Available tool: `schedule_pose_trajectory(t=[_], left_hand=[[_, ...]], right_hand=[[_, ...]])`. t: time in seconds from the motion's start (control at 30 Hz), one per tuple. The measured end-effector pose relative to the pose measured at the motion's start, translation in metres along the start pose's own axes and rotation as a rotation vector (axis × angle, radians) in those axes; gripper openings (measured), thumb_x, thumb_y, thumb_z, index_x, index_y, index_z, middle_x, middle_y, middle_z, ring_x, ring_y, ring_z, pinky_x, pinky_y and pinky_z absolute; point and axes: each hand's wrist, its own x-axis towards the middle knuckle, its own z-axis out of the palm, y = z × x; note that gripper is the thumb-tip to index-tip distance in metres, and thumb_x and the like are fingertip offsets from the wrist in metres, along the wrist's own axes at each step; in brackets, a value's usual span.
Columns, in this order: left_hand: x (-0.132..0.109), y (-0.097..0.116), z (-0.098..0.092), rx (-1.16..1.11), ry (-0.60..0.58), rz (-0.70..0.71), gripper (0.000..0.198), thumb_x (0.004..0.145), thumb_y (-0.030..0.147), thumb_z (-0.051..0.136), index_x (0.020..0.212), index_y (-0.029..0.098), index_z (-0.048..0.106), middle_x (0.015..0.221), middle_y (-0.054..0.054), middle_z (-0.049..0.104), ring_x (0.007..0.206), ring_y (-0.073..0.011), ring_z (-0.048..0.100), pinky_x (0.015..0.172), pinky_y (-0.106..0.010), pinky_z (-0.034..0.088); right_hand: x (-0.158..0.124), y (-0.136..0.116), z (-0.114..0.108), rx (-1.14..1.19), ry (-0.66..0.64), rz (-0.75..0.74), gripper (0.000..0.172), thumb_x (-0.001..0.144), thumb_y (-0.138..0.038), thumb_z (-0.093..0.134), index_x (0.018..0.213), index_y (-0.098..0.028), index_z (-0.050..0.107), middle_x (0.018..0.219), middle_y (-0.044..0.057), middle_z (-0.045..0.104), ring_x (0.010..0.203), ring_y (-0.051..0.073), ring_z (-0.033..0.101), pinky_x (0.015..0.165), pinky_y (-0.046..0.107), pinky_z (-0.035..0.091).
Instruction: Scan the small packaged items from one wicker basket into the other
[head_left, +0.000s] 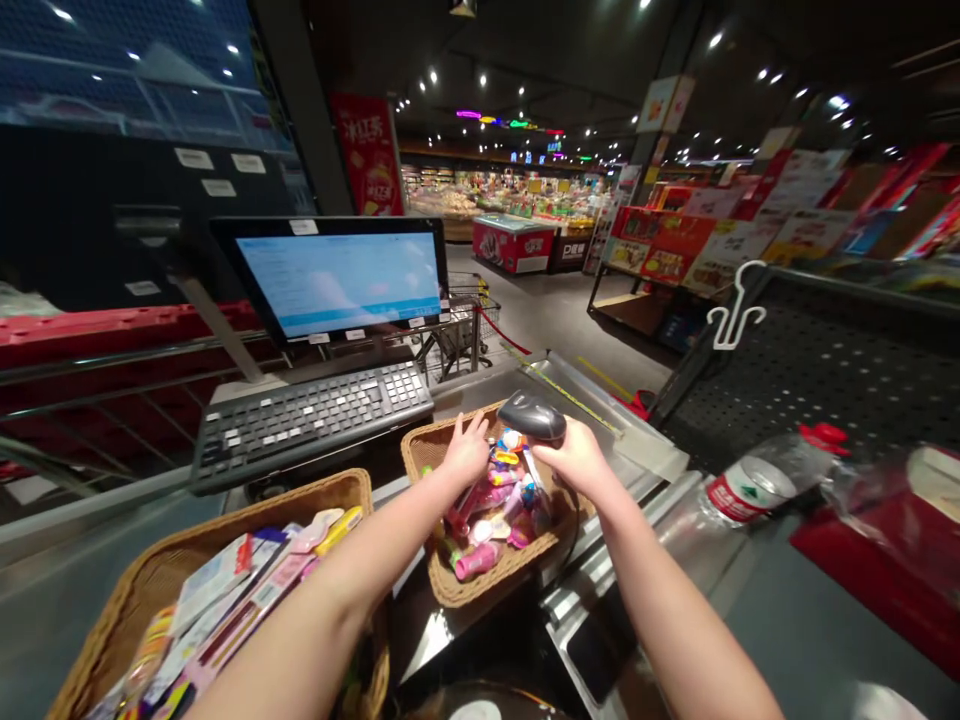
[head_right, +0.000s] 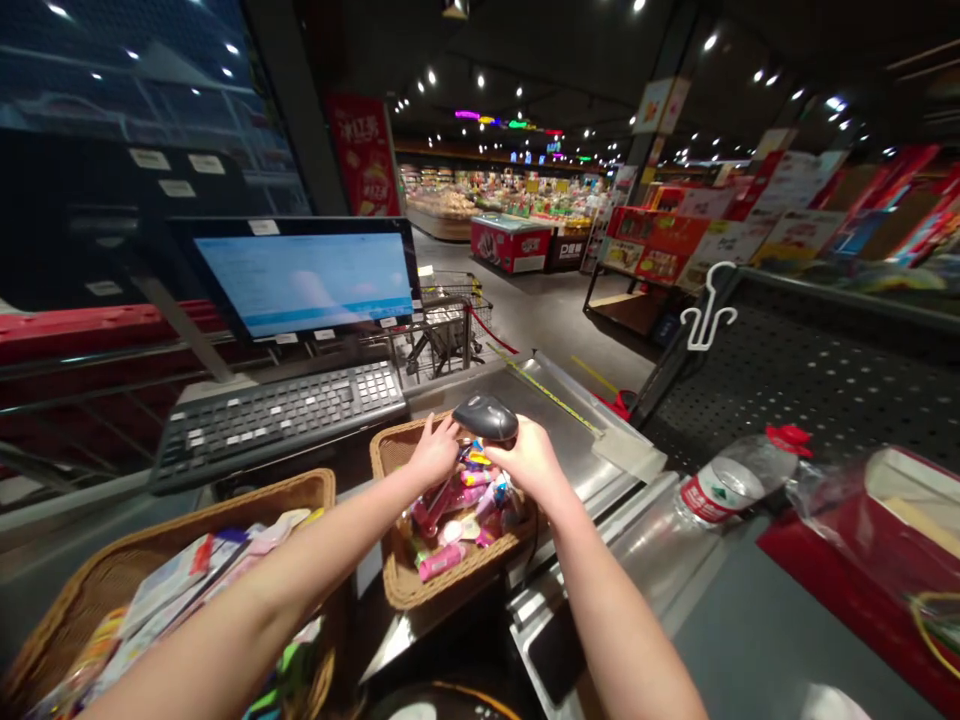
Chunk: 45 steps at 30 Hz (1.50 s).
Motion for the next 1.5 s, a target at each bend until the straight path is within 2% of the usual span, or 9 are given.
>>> schedule_pose_trajectory(t=[0.13,0.27,0.43,0.6,0.93,1.17,1.27,1.37,1.5], left_hand=[[0.015,0.004,0.021,-0.019,-0.019,0.014,0.033,0.078,0.010,0.049,0.098,0.017,0.074,0.136,-0.015,0.057,0.141,-0.0295,0.034,0.120,-0.055,0.002],[0.017,0.002,0.027,-0.063,-0.011,-0.069,0.032,0.079,0.008,0.046,0.091,0.018,0.074,0.123,-0.013,0.065,0.137,-0.0303,0.039,0.118,-0.059,0.007],[0.007,-0.011,0.001,-0.135,0.043,-0.193,0.016,0.077,0.020,0.055,0.073,0.021,0.071,0.124,-0.008,0.065,0.133,-0.0328,0.042,0.111,-0.063,0.021],[-0.019,-0.031,-0.030,-0.205,0.060,-0.239,0.014,0.076,0.026,0.057,0.080,0.022,0.071,0.125,-0.005,0.065,0.124,-0.0276,0.051,0.107,-0.054,0.036],[-0.074,-0.045,-0.027,-0.199,-0.044,-0.363,0.023,0.072,0.015,0.056,0.081,0.025,0.074,0.126,-0.005,0.065,0.137,-0.0334,0.038,0.111,-0.069,0.007],[-0.080,-0.046,-0.012,-0.321,-0.067,-0.426,0.029,0.072,0.011,0.052,0.081,0.028,0.074,0.135,0.000,0.060,0.141,-0.0322,0.033,0.110,-0.071,0.013],[-0.090,-0.052,-0.019,-0.522,0.038,-0.459,0.032,0.080,0.020,0.048,0.099,0.025,0.074,0.141,-0.003,0.054,0.142,-0.0298,0.032,0.115,-0.060,0.020],[-0.109,-0.054,-0.035,-1.010,0.293,-0.499,0.040,0.081,0.036,0.056,0.115,0.021,0.070,0.139,-0.006,0.056,0.143,-0.0282,0.032,0.120,-0.048,0.018],[-0.134,-0.048,-0.058,-1.428,0.501,-0.546,0.042,0.074,0.040,0.064,0.111,0.021,0.072,0.130,-0.005,0.063,0.138,-0.0290,0.040,0.120,-0.046,0.015]], right_hand=[[0.004,0.013,-0.004,0.049,-0.011,0.001,0.018,0.066,-0.020,0.063,0.082,-0.015,0.070,0.086,0.006,0.074,0.076,0.021,0.066,0.073,0.030,0.052],[0.008,0.024,-0.010,0.088,-0.020,0.012,0.019,0.066,-0.019,0.062,0.082,-0.014,0.070,0.085,0.006,0.073,0.077,0.022,0.066,0.073,0.030,0.052],[0.012,0.032,-0.015,0.173,-0.058,0.038,0.029,0.065,-0.020,0.062,0.093,-0.015,0.071,0.093,0.007,0.074,0.084,0.023,0.067,0.079,0.033,0.052],[0.016,0.036,-0.015,0.198,-0.080,0.010,0.032,0.066,-0.020,0.061,0.097,-0.015,0.070,0.098,0.008,0.074,0.089,0.024,0.067,0.083,0.034,0.051],[0.018,0.028,0.002,0.165,-0.130,-0.072,0.018,0.064,-0.021,0.061,0.080,-0.015,0.068,0.080,0.005,0.072,0.077,0.022,0.067,0.071,0.030,0.050],[0.017,0.015,0.009,0.163,-0.137,-0.078,0.017,0.064,-0.021,0.060,0.077,-0.016,0.069,0.078,0.004,0.071,0.072,0.020,0.065,0.068,0.028,0.050],[0.014,0.009,0.009,0.175,-0.137,-0.068,0.016,0.064,-0.021,0.060,0.077,-0.016,0.068,0.078,0.004,0.072,0.071,0.019,0.065,0.066,0.027,0.049],[0.006,0.000,0.009,0.177,-0.110,-0.067,0.016,0.063,-0.023,0.061,0.076,-0.016,0.067,0.075,0.004,0.071,0.069,0.020,0.064,0.064,0.028,0.048],[-0.007,-0.025,0.015,0.184,-0.094,-0.088,0.016,0.064,-0.024,0.061,0.076,-0.016,0.067,0.075,0.005,0.069,0.070,0.021,0.064,0.064,0.029,0.049]])
